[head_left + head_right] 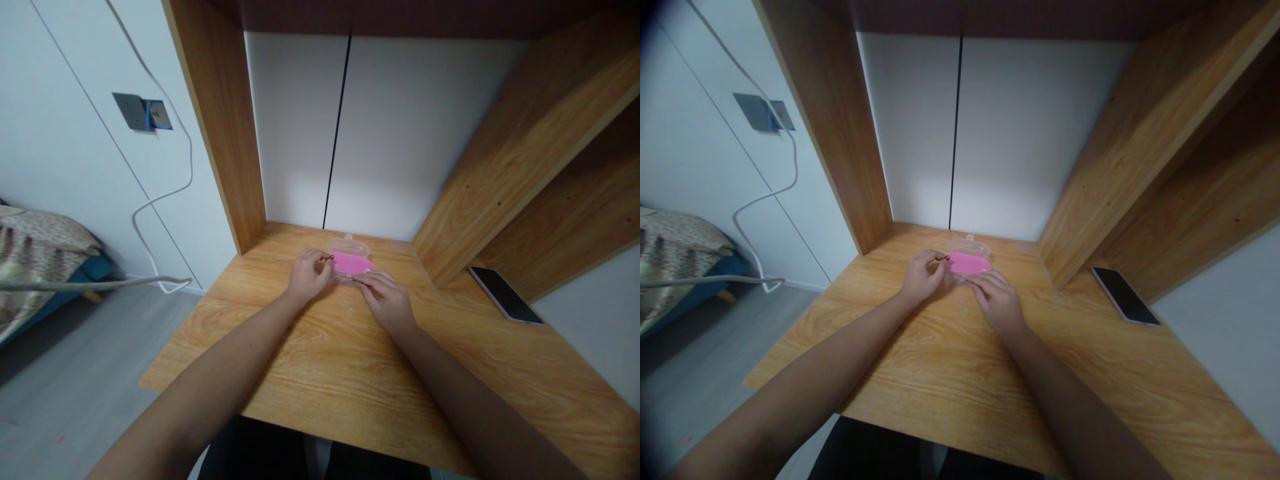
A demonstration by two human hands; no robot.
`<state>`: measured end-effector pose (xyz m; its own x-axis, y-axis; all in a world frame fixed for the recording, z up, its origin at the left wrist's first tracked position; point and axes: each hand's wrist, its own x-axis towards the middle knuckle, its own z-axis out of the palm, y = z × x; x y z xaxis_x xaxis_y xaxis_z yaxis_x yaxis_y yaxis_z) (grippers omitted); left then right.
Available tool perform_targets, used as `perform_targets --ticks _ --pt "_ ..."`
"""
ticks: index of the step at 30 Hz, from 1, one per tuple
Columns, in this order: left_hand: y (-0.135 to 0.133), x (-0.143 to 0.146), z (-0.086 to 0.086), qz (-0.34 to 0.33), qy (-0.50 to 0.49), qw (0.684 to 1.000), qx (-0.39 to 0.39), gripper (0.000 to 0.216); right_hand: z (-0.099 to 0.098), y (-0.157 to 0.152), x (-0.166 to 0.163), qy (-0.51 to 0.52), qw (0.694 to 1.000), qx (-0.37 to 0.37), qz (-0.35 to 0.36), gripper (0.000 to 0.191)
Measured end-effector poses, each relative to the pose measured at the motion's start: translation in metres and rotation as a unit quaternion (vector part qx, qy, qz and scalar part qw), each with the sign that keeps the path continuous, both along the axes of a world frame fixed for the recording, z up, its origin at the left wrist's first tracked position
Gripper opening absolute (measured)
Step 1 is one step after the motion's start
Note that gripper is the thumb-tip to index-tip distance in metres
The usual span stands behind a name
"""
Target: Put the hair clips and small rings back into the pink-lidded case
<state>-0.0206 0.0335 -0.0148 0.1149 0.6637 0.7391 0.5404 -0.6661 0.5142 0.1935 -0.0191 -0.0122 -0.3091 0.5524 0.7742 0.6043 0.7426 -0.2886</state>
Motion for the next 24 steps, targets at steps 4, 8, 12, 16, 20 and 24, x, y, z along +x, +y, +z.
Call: perform_targets --ticks 4,8,12,16,20,24 --pt "0.0 -0.001 0.002 -0.013 -0.006 1.0 0.027 0.01 0.004 -0.002 -0.002 0.004 1.0 0.002 -0.008 0.023" --pt "-0.002 -0.002 0.004 -0.045 0.001 0.998 0.042 0.012 0.008 -0.005 -0.004 0.014 1.0 0.007 -0.02 0.018" --pt "-0.006 0.0 0.004 -0.077 0.023 0.995 0.065 0.014 0.01 -0.007 -0.005 0.03 0.999 -0.012 -0.024 0.016" --pt "-0.008 0.003 0.004 -0.091 0.039 0.992 0.074 0.014 0.004 -0.006 -0.008 0.109 0.991 -0.065 -0.046 0.01" --pt "-0.009 0.004 0.005 -0.089 0.048 0.993 0.059 0.012 -0.001 -0.002 -0.011 0.242 0.956 -0.136 -0.096 0.02" --pt "-0.01 0.004 0.006 -0.082 0.053 0.994 0.043 0.015 -0.001 0.001 -0.01 0.321 0.927 -0.166 -0.103 0.028"
